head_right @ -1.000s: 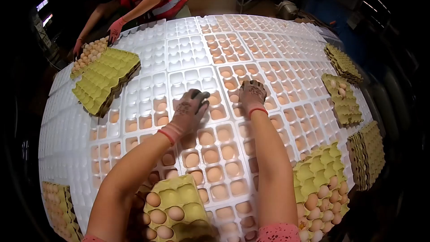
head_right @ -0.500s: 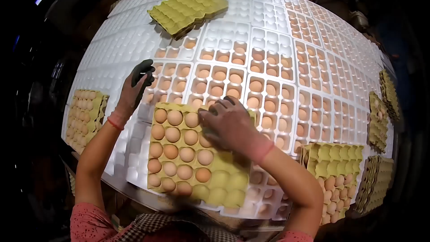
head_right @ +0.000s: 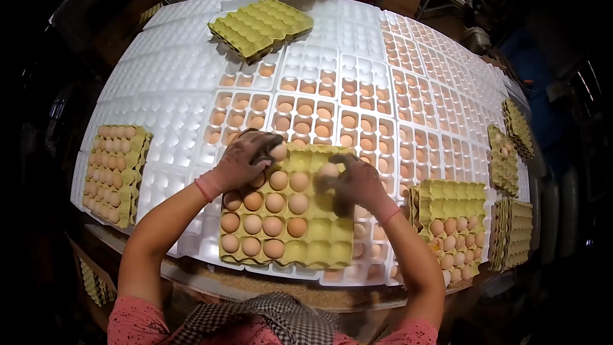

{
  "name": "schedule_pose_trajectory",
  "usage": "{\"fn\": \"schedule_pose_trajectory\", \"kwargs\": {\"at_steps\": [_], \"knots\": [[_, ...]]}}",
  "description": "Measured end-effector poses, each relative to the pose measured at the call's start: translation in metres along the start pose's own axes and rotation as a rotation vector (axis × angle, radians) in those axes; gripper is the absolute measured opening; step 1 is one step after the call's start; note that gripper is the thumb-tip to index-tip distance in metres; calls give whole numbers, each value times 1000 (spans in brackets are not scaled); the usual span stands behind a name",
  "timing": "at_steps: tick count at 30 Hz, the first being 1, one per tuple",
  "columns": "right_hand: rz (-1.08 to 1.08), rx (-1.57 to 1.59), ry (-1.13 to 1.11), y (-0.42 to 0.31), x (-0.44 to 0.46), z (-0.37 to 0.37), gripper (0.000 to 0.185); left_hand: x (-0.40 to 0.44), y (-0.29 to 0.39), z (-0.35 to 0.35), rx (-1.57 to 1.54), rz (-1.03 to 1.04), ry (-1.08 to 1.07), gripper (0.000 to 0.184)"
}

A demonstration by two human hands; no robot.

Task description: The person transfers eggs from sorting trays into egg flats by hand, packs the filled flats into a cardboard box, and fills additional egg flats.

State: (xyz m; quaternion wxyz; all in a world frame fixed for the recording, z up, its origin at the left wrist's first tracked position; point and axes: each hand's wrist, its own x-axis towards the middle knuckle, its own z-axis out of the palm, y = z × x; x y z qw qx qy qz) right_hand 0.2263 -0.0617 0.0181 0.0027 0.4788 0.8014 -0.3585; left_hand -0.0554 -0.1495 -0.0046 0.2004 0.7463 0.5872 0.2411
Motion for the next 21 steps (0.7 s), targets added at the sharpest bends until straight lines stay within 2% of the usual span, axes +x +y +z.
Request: {"fn": "schedule_pose_trajectory", "kwargs": {"at_steps": [1,2,3,4,5,6,7,8,9,10,11,12,13,14,15,16,17,18,19,21], "knots": [[-1,5,4,2,2,1,52,-6,-2,-3,-484,-197,137,50],[-184,276,78,6,6,3,49,-9,-8,-4,-804,-122,229,49],[-367,546,152,9,9,3,45,-7,-15,-7,-880,-151,220,45],[-461,202,184,-7,9,0,38,-6,-12,-12,-1089,-297,77,39],[-468,-124,132,-28,4,-1,32,-5,-8,-17,-1291,-442,-68,35],[-443,-416,71,-43,9,14,30,0,8,-21,-918,-374,-100,30],[-409,-708,11,-49,14,26,28,1,23,-19,-347,-200,-89,32],[-415,-713,22,-44,19,32,28,-2,35,-23,133,139,-187,35],[-477,-723,35,-37,25,40,28,-1,36,-3,301,34,-286,36],[-539,-735,48,-36,35,42,29,-6,36,8,468,138,-294,33],[-546,-741,59,-30,46,31,29,-8,27,21,521,246,-294,32],[-549,-483,-44,-20,58,13,32,-8,26,22,526,295,-257,33],[-549,-227,-148,-23,70,-5,35,-5,32,8,424,279,-164,21],[-420,-99,-138,-31,85,-25,47,-4,27,15,465,298,-237,26],[-326,58,9,-35,112,-32,55,0,20,21,504,318,-314,33],[-224,394,81,-43,140,-36,56,8,17,17,509,318,-311,33],[-228,454,185,-35,184,-34,53,14,18,10,433,269,-423,35],[-206,330,267,-46,213,-38,49,18,18,1,354,212,-531,37],[-276,35,432,-35,260,-28,48,26,13,-14,358,197,-522,37],[-50,-194,314,-41,307,-18,50,46,-11,-54,-38,-84,-536,47]]}}
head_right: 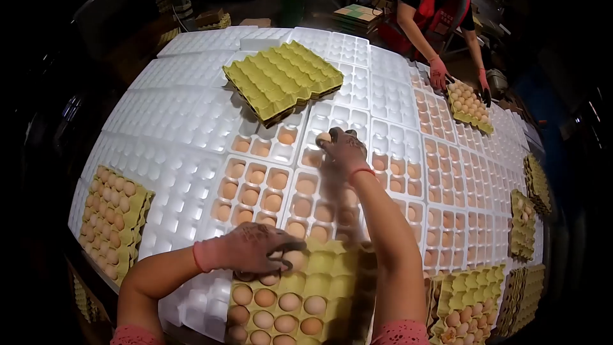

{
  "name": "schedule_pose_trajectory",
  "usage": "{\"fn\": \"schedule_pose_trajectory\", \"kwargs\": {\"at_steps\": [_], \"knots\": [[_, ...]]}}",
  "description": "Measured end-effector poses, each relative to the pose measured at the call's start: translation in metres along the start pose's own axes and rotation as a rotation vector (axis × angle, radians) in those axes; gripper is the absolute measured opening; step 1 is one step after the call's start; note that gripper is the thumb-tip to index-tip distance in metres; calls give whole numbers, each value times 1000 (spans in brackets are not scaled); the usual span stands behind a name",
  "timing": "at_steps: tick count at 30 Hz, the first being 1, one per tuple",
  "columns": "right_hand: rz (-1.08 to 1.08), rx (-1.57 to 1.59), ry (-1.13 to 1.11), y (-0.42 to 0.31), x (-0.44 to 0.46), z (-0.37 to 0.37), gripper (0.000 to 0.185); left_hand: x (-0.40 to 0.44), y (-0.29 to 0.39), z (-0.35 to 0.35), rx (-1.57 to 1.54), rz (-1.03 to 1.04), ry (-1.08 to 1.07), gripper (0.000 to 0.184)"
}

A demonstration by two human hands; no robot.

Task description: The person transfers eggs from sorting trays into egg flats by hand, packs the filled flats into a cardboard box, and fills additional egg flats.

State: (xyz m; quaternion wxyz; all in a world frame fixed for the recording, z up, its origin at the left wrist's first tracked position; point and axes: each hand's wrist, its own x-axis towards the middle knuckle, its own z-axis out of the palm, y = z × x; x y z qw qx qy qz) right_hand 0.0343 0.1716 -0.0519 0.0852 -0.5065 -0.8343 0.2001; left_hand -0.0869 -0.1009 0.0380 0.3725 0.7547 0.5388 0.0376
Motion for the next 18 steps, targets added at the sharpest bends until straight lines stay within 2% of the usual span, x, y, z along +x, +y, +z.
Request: {"fn": "schedule_pose_trajectory", "kwargs": {"at_steps": [1,2,3,4,6,7,8,10,11,12,13,14,15,16,17,18], "knots": [[59,-79,-86,-6,15,7,52,0,-23,-11,-156,-37,170,54],[49,-71,-91,-10,27,14,52,1,-49,-20,-228,-13,391,52],[-61,-78,-25,-28,25,6,50,-1,-56,-39,-592,-263,461,51],[-170,-89,40,-43,25,3,47,6,-94,-40,-492,-150,720,51],[-406,157,228,-65,29,21,36,29,-144,-51,-601,-118,1045,44],[-465,182,241,-74,27,36,36,44,-173,-59,-402,-177,1190,41],[-527,208,259,-79,24,51,36,54,-185,-68,-513,-209,1243,51],[-643,-113,153,-74,16,80,36,81,-214,-74,-54,-429,1256,49],[-553,-133,50,-74,18,90,43,88,-222,-75,74,-513,1139,47],[-553,-134,57,-80,20,87,43,94,-226,-77,200,-594,1013,45],[-586,-77,279,-84,21,83,50,100,-237,-85,212,-682,793,41],[-616,-19,502,-89,24,79,59,105,-243,-85,212,-679,798,41],[-619,-23,527,-98,35,73,77,111,-244,-82,105,-569,1048,36],[-610,-23,529,-105,45,75,77,118,-246,-79,-5,-445,1287,32],[-579,-93,519,-116,55,76,82,123,-246,-78,-143,-305,1422,31],[-546,-162,512,-123,65,79,87,134,-251,-73,-131,-292,1415,31]]}}
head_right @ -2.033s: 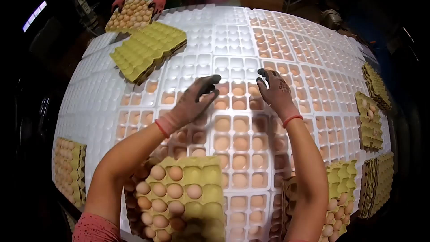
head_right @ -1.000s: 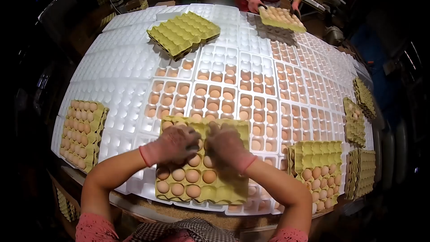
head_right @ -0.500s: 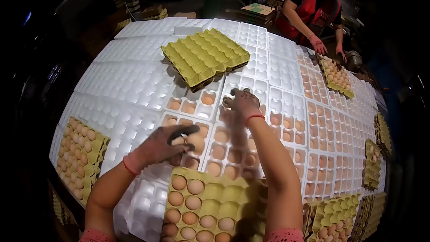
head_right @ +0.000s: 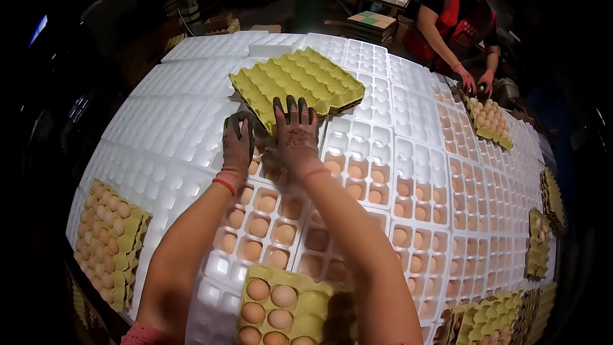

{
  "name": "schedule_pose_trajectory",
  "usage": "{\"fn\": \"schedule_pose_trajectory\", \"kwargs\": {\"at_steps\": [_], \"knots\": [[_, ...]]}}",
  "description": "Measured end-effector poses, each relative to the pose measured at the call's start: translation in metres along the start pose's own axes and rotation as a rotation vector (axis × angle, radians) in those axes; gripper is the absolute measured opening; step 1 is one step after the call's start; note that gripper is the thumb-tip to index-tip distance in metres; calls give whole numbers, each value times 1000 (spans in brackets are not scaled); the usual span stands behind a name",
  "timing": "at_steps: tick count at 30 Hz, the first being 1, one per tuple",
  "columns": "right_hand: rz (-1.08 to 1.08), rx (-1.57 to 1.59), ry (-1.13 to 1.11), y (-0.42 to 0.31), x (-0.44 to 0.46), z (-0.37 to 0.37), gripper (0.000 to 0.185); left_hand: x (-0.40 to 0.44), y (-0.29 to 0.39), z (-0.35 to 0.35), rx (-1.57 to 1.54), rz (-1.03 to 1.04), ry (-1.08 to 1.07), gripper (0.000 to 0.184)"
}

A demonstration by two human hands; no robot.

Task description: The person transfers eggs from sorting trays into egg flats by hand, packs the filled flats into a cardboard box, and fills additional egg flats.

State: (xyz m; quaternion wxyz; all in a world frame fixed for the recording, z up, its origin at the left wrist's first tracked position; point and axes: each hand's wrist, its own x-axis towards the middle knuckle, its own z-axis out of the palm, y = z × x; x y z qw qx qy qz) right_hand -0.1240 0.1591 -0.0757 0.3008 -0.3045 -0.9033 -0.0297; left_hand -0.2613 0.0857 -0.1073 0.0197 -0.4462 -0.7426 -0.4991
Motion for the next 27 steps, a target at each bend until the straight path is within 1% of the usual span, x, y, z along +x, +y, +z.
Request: {"fn": "schedule_pose_trajectory", "kwargs": {"at_steps": [1,2,3,4,5,6,8,10,12,13,14,16,17,18,19,20,22,23,24,26,27], "knots": [[-25,-87,-3,5,5,26,90,-4,-6,17,-173,2,179,29],[-14,-87,8,5,9,23,90,-7,-8,28,-348,1,356,27],[10,-131,-182,3,13,14,80,-12,-4,34,-371,-95,364,28],[28,-175,-379,-1,16,3,70,-16,3,36,-374,-95,364,28],[47,-145,-462,-1,20,-8,71,-21,8,37,-343,-174,315,28],[43,-149,-477,9,19,-9,71,-29,10,36,-309,-262,264,28],[-72,-225,-232,39,12,-17,74,-36,21,30,-58,-81,64,40],[-40,-330,-230,60,8,-51,79,-46,16,34,481,212,-194,46],[-52,-162,-213,79,-15,-89,72,-58,35,9,367,174,-130,50],[-103,-24,-175,75,-35,-118,64,-65,37,-8,205,202,-77,52],[-145,116,-133,67,-56,-147,55,-71,46,-35,-23,229,-109,52],[-124,274,-262,39,-118,-199,40,-103,77,-97,-105,265,-192,50],[-196,366,-326,22,-144,-215,36,-124,85,-118,-100,257,-199,50],[-276,459,-380,1,-164,-229,32,-149,96,-140,-157,254,-273,49],[-305,419,-385,-21,-185,-234,31,-170,109,-159,-214,262,-352,49],[-333,377,-386,-39,-202,-230,31,-189,120,-173,-73,321,-450,47],[-286,330,-337,-63,-231,-206,30,-211,130,-194,195,509,-759,52],[-241,366,-338,-64,-231,-199,32,-219,129,-197,252,546,-867,49],[-201,368,-336,-68,-229,-210,33,-222,132,-199,257,545,-864,49],[41,613,-396,-73,-228,-233,38,-221,136,-199,357,557,-871,46],[254,1019,-325,-71,-234,-233,41,-219,130,-194,393,599,-847,46]]}}
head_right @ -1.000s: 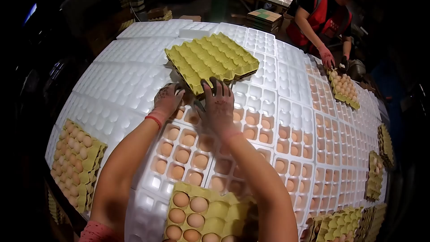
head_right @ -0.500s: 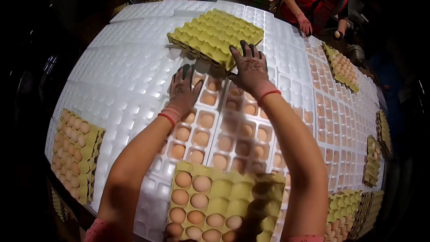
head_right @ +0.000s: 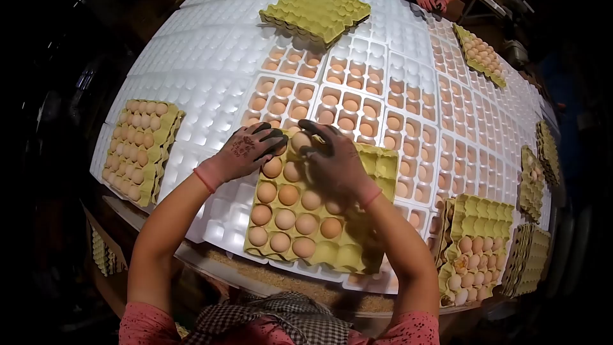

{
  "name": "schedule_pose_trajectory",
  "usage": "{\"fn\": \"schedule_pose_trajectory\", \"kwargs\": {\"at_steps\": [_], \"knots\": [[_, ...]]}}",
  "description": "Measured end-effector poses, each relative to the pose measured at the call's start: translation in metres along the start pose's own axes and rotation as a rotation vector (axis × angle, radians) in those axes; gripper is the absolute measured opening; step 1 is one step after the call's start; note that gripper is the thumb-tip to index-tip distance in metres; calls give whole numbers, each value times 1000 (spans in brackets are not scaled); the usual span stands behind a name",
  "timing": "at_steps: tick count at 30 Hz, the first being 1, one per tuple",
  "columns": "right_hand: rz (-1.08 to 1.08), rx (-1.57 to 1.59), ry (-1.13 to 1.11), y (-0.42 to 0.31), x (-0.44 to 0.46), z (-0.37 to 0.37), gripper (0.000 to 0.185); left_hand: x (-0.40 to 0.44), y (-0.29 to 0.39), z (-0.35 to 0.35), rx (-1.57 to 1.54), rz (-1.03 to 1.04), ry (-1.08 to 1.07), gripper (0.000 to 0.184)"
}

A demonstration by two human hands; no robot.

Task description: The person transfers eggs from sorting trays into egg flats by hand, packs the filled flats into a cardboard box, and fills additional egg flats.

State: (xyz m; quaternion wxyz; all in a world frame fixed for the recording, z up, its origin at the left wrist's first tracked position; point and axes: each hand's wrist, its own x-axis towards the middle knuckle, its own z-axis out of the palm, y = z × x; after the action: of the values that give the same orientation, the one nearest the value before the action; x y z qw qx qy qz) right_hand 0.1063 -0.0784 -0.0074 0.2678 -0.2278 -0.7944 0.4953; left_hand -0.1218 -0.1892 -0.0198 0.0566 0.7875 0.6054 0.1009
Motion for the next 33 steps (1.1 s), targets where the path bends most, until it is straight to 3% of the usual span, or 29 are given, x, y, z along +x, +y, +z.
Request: {"fn": "schedule_pose_trajectory", "kwargs": {"at_steps": [1,3,5,6,7,8,9,10,11,12,13,15,17,19,20,21,22,23,25,27,28,29,31,32,33], "knots": [[94,434,93,3,-5,-3,44,4,-4,-2,5,11,10,46],[102,432,139,-6,-11,-10,49,12,-7,-2,35,23,-87,47],[214,-544,-198,-27,-12,2,53,15,-9,-3,71,46,-108,49],[-3,-816,-164,-24,-14,21,58,16,-10,-5,38,59,-32,50],[18,-826,-156,-24,-15,23,58,13,-10,-7,-2,69,41,51],[187,-790,-276,-24,-10,20,57,7,-14,-10,-101,131,175,49],[355,-745,-389,-32,-6,18,59,6,-28,7,-939,-95,289,41],[435,-479,-310,-42,-11,8,56,1,-33,-1,-1131,-176,311,35],[450,-491,-298,-39,-19,3,56,-4,-37,-8,-1323,-265,330,30],[258,-288,-162,-30,-28,2,54,-9,-36,-10,-1304,-319,198,26],[58,-86,-32,-43,-28,8,53,-13,-30,-11,-955,-258,131,28],[235,-731,-306,-79,-33,15,50,-18,-12,-6,-483,-12,131,31],[463,-1187,-561,-106,-21,60,44,-23,5,1,-277,33,-60,38],[349,-1243,-522,-76,-34,69,45,-15,5,13,-156,32,-230,48],[251,-1289,-489,-62,-34,63,46,-19,-4,11,-146,22,-219,48],[236,-1292,-484,-61,-30,51,46,-24,-12,6,-333,28,-80,50],[274,-1093,-464,-65,-26,35,46,-26,-23,-1,-520,38,58,53],[302,-898,-448,-72,-16,24,47,-25,-40,-13,-511,30,71,53],[160,-773,-322,-74,27,18,48,-25,-87,-36,-842,-197,417,50],[-10,-816,-315,-65,97,25,47,-10,-142,-33,-814,-445,555,48],[-152,-820,-274,-47,134,33,45,-4,-165,-28,-679,-466,588,48],[-296,-822,-230,-20,173,44,43,7,-181,-15,-663,-464,601,48],[-306,-899,-215,23,243,69,39,22,-206,11,-451,-523,473,48],[-300,-898,-254,40,273,80,38,27,-209,4,-393,-564,206,56],[-290,-895,-294,56,299,89,37,31,-217,11,-336,-524,135,57]]}}
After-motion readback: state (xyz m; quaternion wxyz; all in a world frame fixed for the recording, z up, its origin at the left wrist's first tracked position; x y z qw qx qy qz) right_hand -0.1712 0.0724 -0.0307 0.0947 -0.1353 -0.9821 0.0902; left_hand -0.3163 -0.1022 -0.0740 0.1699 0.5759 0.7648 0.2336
